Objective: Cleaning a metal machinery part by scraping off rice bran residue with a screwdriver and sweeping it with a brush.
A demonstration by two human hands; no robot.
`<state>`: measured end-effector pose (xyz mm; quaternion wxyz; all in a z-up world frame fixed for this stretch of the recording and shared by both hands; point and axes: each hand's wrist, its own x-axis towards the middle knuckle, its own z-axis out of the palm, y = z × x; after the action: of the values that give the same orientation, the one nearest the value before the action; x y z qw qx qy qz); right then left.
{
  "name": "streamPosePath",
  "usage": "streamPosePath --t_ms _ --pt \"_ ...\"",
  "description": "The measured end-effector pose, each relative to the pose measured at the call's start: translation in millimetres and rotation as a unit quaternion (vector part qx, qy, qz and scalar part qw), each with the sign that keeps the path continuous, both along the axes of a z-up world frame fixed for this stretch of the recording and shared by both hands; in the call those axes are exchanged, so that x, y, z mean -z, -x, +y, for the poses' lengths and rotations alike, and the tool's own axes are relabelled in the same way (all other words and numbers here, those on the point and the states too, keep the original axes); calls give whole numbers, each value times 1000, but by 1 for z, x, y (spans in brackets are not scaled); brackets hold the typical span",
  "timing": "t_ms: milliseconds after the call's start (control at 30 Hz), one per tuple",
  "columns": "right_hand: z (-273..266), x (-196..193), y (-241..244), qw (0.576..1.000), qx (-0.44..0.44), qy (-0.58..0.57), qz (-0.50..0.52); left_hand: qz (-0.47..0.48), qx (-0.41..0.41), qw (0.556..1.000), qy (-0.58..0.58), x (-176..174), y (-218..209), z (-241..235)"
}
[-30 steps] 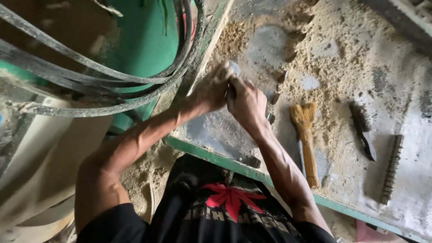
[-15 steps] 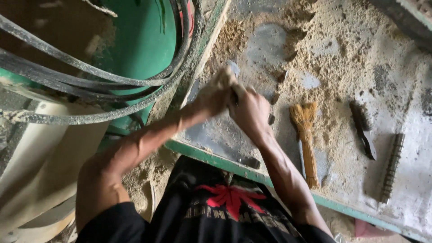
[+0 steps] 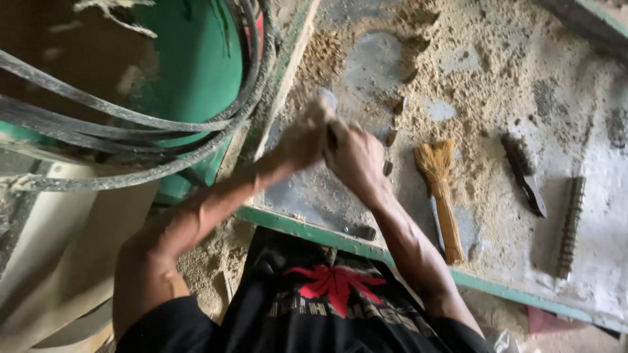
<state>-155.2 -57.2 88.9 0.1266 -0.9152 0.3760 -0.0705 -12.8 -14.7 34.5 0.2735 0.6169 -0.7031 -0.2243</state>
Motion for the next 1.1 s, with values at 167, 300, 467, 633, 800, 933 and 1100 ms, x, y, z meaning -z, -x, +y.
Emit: streamPosePath --t_ms 167,300,467,633,800,933,1100 --pt "6 -23 15 998 -1 13 -54 -193 40 962 191 6 -10 -19" --pt "43 -104 59 967 62 -237 -72 10 53 989 135 -28 17 18" --pt "9 -32 189 969 238 -61 -20 28 66 980 183 -21 26 46" --pt "3 37 249 940 302 -52 147 -53 104 972 205 -1 42 76" --pt "-15 68 278 924 345 -74 150 31 114 992 36 -19 49 93" --pt "-19 17 252 915 381 -134 24 99 49 988 106 -25 38 115" --pt "-33 -31 173 995 8 36 97 128 31 988 80 -18 43 130"
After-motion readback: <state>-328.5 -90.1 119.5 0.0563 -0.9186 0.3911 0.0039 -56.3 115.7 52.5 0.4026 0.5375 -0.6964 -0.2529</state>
